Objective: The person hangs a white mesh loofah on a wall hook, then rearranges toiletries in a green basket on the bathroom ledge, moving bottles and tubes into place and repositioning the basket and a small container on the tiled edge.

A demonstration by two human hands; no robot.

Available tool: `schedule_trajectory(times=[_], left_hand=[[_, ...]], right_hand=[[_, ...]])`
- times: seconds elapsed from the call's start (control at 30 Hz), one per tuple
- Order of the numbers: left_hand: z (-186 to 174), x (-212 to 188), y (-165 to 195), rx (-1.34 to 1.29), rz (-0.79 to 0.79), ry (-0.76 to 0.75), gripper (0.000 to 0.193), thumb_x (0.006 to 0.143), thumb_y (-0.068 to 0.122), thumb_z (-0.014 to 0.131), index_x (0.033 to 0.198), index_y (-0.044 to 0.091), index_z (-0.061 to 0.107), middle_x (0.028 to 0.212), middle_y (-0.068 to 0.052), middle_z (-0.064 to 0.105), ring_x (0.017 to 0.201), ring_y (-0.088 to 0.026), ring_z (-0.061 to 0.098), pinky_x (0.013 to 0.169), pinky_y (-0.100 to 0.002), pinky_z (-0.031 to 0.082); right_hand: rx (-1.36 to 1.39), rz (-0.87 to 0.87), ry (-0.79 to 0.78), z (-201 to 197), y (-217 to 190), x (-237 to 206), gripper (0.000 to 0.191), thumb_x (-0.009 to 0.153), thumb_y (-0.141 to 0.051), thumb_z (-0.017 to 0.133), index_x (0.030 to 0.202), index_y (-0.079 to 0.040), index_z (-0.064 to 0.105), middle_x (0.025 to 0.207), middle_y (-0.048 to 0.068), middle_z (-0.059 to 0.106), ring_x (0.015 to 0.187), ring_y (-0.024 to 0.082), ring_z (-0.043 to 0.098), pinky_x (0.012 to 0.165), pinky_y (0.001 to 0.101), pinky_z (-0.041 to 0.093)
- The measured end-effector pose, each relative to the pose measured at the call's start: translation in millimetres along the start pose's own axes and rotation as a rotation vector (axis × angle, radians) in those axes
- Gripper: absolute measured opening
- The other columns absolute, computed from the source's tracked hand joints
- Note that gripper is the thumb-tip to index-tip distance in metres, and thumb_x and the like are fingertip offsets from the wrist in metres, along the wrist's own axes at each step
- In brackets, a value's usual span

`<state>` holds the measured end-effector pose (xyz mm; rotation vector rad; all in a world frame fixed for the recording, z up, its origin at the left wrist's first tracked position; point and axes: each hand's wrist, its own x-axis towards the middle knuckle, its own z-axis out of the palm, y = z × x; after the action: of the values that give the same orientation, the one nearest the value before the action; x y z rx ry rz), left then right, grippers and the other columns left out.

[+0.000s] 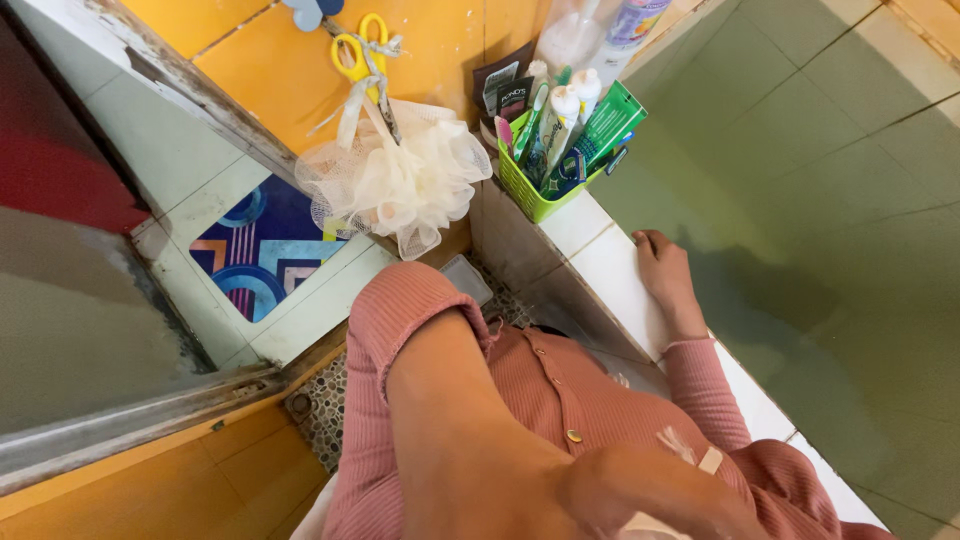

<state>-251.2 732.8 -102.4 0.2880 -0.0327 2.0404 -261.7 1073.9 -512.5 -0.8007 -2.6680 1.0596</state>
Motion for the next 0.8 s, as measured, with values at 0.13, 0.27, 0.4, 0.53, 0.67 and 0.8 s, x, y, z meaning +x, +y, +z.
schedule_trajectory(times=[0.13,0.27,0.4,0.53,0.67,0.8], left_hand=[[-15.4,2.4,9.1,0.043,0.004,-0.005,0.085,0.085,0.066,0.04,0.134,-0.003,0.043,0.122,-0.016,0.055,0.118,-0.027,0.048,0.114,-0.047,0.03],[-18.5,1.2,10.5,0.079,0.006,-0.007,0.078,0.087,0.06,0.044,0.133,-0.002,0.043,0.122,-0.015,0.055,0.117,-0.027,0.048,0.113,-0.046,0.031],[-18.1,0.7,12.0,0.089,0.02,-0.003,0.07,0.089,0.054,0.048,0.133,-0.001,0.044,0.121,-0.014,0.056,0.117,-0.026,0.049,0.111,-0.044,0.032],[-20.1,1.2,15.1,0.082,0.038,-0.009,0.064,0.091,0.048,0.053,0.132,-0.001,0.044,0.12,-0.013,0.056,0.116,-0.026,0.05,0.109,-0.043,0.033],[-22.0,7.6,22.8,0.08,0.064,-0.025,0.057,0.094,0.042,0.057,0.131,0.0,0.044,0.119,-0.013,0.056,0.115,-0.026,0.05,0.108,-0.041,0.034],[-16.1,5.8,19.0,0.085,0.093,-0.048,0.052,0.096,0.035,0.062,0.13,0.001,0.044,0.118,-0.012,0.056,0.114,-0.025,0.051,0.106,-0.04,0.035]], right_hand=[[-0.009,-0.005,-0.002,-0.1,0.1,-0.1,0.034,0.106,-0.031,0.054,0.117,-0.005,0.073,0.096,0.026,0.072,0.09,0.043,0.071,0.079,0.0451,0.055],[-0.013,0.01,0.008,0.4,-0.4,-0.7,0.034,0.105,-0.032,0.056,0.116,-0.005,0.073,0.096,0.026,0.072,0.091,0.044,0.07,0.08,0.045,0.055],[0.001,0.013,0.004,0.5,-0.9,-2.0,0.034,0.105,-0.031,0.054,0.118,-0.005,0.073,0.098,0.026,0.072,0.092,0.043,0.07,0.081,0.0449,0.054],[-0.018,0.01,-0.004,-1.0,-2.8,-2.3,0.035,0.106,-0.032,0.054,0.118,-0.005,0.073,0.098,0.027,0.071,0.093,0.044,0.07,0.082,0.0453,0.054],[0.001,0.019,-0.019,-2.2,-5.0,-2.1,0.036,0.105,-0.032,0.053,0.119,-0.006,0.073,0.099,0.026,0.072,0.094,0.044,0.07,0.082,0.0448,0.054],[-0.002,0.03,-0.03,-1.6,-2.3,-0.7,0.036,0.106,-0.034,0.053,0.119,-0.006,0.073,0.098,0.027,0.072,0.094,0.043,0.071,0.083,0.0447,0.054]])
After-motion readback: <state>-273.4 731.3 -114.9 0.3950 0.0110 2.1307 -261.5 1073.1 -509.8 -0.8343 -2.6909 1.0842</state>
